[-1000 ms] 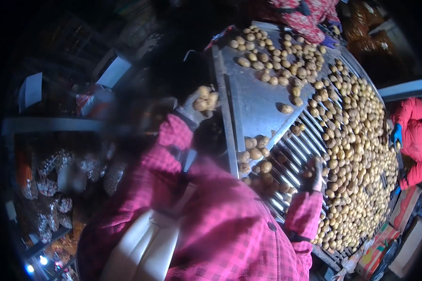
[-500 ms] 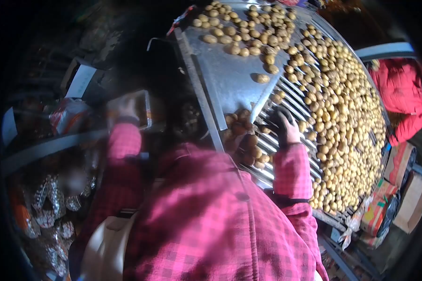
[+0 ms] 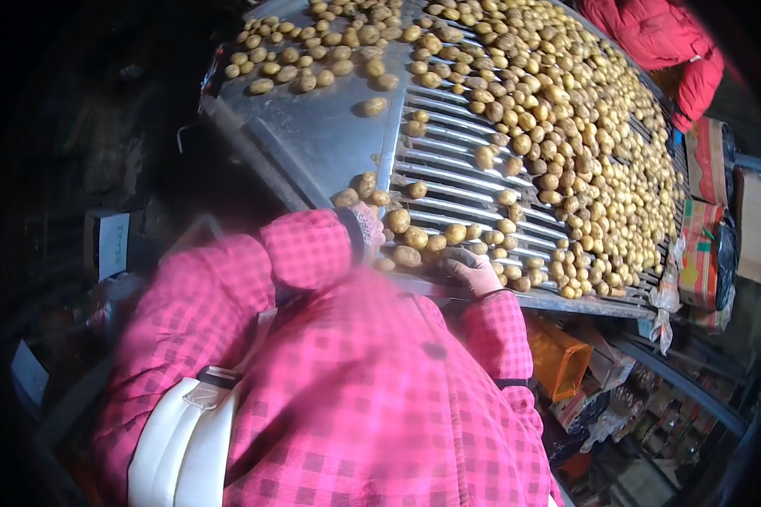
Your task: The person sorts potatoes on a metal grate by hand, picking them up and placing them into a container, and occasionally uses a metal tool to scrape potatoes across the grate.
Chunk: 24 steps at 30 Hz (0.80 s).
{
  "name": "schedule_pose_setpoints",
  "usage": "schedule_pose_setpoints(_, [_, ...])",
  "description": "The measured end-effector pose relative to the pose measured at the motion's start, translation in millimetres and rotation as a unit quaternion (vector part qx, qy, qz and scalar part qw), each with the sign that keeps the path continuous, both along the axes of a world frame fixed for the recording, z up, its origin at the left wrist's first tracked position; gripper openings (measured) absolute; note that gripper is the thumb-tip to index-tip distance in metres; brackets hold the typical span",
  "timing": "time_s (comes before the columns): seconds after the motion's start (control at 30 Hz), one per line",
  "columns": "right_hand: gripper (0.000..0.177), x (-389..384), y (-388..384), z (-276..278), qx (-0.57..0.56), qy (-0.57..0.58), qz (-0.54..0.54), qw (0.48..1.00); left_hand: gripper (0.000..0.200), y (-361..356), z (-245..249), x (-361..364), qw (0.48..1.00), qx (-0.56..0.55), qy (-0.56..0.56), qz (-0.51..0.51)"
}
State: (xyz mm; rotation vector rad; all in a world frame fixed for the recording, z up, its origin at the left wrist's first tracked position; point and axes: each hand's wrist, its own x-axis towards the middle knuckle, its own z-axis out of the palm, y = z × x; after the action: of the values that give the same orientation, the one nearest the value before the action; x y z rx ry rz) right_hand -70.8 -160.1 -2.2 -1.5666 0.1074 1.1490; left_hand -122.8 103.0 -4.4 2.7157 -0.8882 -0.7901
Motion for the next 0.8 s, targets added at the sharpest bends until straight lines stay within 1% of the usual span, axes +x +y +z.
schedule_pose_setpoints(0.07, [0.024, 1.1, -6.6, -6.4, 0.01, -0.026, -0.012, 1.0, 0.024, -3.5, 0.3, 7.5, 0.999, 0.011, 0.045, 0.022])
schedule_pose_setpoints(0.1, [0.024, 1.9, -7.9, -13.0, -0.003, -0.039, -0.019, 0.999, 0.023, -2.5, 0.3, 9.1, 0.997, 0.02, 0.069, 0.037])
schedule_pose_setpoints(0.13, [0.025, 1.5, -7.3, -20.0, -0.015, -0.052, -0.027, 0.998, 0.022, -5.2, -1.5, 8.6, 0.996, 0.029, 0.077, 0.026])
schedule_pose_setpoints(0.17, [0.024, 1.4, -2.3, -24.1, -0.057, -0.079, -0.03, 0.995, 0.021, -7.9, -3.6, 8.1, 0.996, 0.037, 0.084, 0.016])
schedule_pose_setpoints(0.2, [0.023, 4.1, 4.1, -23.0, -0.071, -0.086, -0.032, 0.993, 0.021, -12.7, -8.6, 4.9, 0.997, 0.024, 0.067, -0.02])
schedule_pose_setpoints(0.27, [0.024, 16.2, 17.8, -25.5, -0.169, -0.223, 0.031, 0.96, 0.019, -21.0, -10.9, 2.4, 0.995, 0.025, 0.074, -0.055])
schedule_pose_setpoints(0.3, [0.027, 22.8, 39.9, 1.0, -0.228, -0.296, 0.084, 0.924, 0.019, -20.4, -13.7, -0.3, 0.996, 0.025, 0.072, -0.055])
schedule_pose_setpoints(0.33, [0.022, 27.1, 50.4, -7.5, -0.177, -0.389, 0.057, 0.902, 0.018, -20.6, -18.6, -1.9, 0.997, 0.027, 0.052, -0.055])
schedule_pose_setpoints(0.37, [0.023, 32.2, 70.0, 2.9, -0.178, -0.398, 0.078, 0.896, 0.017, -20.4, -21.5, -2.3, 0.998, 0.029, 0.032, -0.053])
schedule_pose_setpoints(0.4, [0.024, 36.4, 91.6, 13.5, -0.176, -0.409, 0.1, 0.89, 0.021, -16.9, -7.9, -1.1, 0.999, 0.011, 0.048, -0.006])
schedule_pose_setpoints(0.47, [0.032, 42.6, 124.6, 3.2, -0.082, -0.489, 0.155, 0.854, 0.033, 6.6, 21.5, -4.0, 0.99, -0.091, 0.036, 0.1])
schedule_pose_setpoints(0.5, [0.035, 42.7, 141.1, -4.7, -0.076, -0.498, 0.204, 0.84, 0.044, 21.5, 23.9, -4.7, 0.975, -0.145, 0.077, 0.148])
schedule_pose_setpoints(0.53, [0.04, 42.2, 156.7, -11.3, -0.071, -0.506, 0.25, 0.823, 0.044, 39.5, 52.5, -9.0, 0.939, -0.228, 0.102, 0.237])
schedule_pose_setpoints(0.57, [0.041, 37.5, 169.1, -14.1, -0.078, -0.532, 0.277, 0.796, 0.039, 54.1, 30.7, -19.2, 0.872, -0.357, 0.122, 0.312])
schedule_pose_setpoints(0.6, [0.042, 31.3, 178.3, -14.6, -0.086, -0.557, 0.304, 0.768, 0.035, 70.8, 8.6, -29.4, 0.782, -0.477, 0.138, 0.376])
schedule_pose_setpoints(0.63, [0.041, 27.3, 185.1, -13.2, -0.119, -0.567, 0.352, 0.735, 0.033, 88.8, 8.4, -37.1, 0.681, -0.569, 0.21, 0.41])
schedule_pose_setpoints(0.67, [0.04, 25.4, 189.6, -19.5, -0.169, -0.566, 0.407, 0.697, 0.03, 103.9, 9.0, -44.1, 0.561, -0.647, 0.278, 0.434])
schedule_pose_setpoints(0.7, [0.038, 30.8, 192.6, -23.9, -0.191, -0.543, 0.425, 0.699, 0.029, 111.0, 7.6, -53.6, 0.466, -0.696, 0.29, 0.463])
schedule_pose_setpoints(0.73, [0.035, 37.6, 193.3, -27.4, -0.214, -0.519, 0.442, 0.699, 0.029, 120.3, -6.6, -67.4, 0.469, -0.696, 0.288, 0.461])
schedule_pose_setpoints(0.77, [0.033, 37.8, 193.3, -26.0, -0.21, -0.522, 0.406, 0.72, 0.029, 130.3, -31.6, -83.1, 0.451, -0.686, 0.243, 0.516])
schedule_pose_setpoints(0.8, [0.033, 37.4, 195.8, -23.4, -0.212, -0.525, 0.405, 0.718, 0.029, 133.7, -34.6, -90.0, 0.43, -0.673, 0.199, 0.568])
